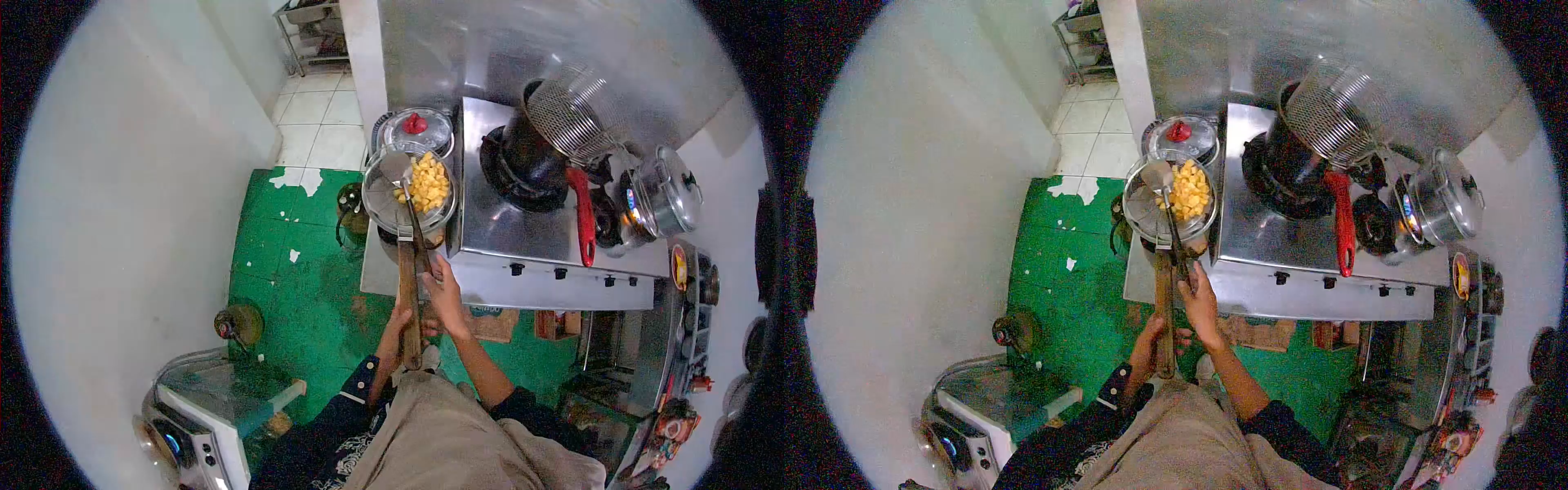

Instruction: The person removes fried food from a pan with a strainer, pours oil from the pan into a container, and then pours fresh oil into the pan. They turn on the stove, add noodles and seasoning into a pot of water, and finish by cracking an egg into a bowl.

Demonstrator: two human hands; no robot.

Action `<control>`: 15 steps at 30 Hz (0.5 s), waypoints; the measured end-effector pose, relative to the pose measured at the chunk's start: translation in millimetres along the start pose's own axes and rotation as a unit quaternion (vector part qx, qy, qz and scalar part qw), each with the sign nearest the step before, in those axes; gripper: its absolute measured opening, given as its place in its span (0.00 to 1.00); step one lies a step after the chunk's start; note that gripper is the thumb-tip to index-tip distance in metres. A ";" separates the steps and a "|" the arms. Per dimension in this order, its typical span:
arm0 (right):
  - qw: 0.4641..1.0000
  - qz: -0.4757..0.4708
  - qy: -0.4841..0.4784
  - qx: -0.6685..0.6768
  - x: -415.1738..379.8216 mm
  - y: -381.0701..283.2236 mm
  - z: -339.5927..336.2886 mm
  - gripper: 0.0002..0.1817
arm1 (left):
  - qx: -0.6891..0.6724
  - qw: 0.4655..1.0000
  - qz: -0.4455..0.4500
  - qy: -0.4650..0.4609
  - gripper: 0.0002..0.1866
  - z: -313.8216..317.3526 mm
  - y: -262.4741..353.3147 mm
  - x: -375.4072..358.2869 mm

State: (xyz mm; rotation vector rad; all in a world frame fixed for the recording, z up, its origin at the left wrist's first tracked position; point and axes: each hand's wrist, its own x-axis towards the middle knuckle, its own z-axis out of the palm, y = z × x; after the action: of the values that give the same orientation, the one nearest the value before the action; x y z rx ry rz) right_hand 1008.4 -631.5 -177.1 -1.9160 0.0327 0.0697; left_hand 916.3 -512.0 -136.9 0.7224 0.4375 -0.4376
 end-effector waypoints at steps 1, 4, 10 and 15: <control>1.000 -0.008 -0.001 -0.007 -3.1 -6.0 -2.6 0.31 | -0.021 1.000 -0.006 0.004 0.26 -1.1 -0.4 -0.6; 0.999 -0.028 0.006 -0.041 -15.4 -8.5 -11.9 0.29 | -0.026 0.998 0.002 0.049 0.27 -23.8 -7.3 1.7; 0.987 -0.041 0.073 -0.139 -90.7 -7.7 -58.9 0.20 | 0.131 0.973 0.075 0.177 0.26 -133.1 -47.6 -25.4; 0.980 0.055 0.087 -0.171 -180.6 34.4 -120.3 0.17 | 0.293 0.946 -0.030 0.134 0.24 -124.9 -114.1 -30.2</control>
State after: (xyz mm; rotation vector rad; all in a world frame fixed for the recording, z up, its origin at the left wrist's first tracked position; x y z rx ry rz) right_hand 830.2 -758.5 -157.1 -2.2587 0.2606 -0.0202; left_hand 803.5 -493.2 -265.2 1.3591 0.5950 -0.5363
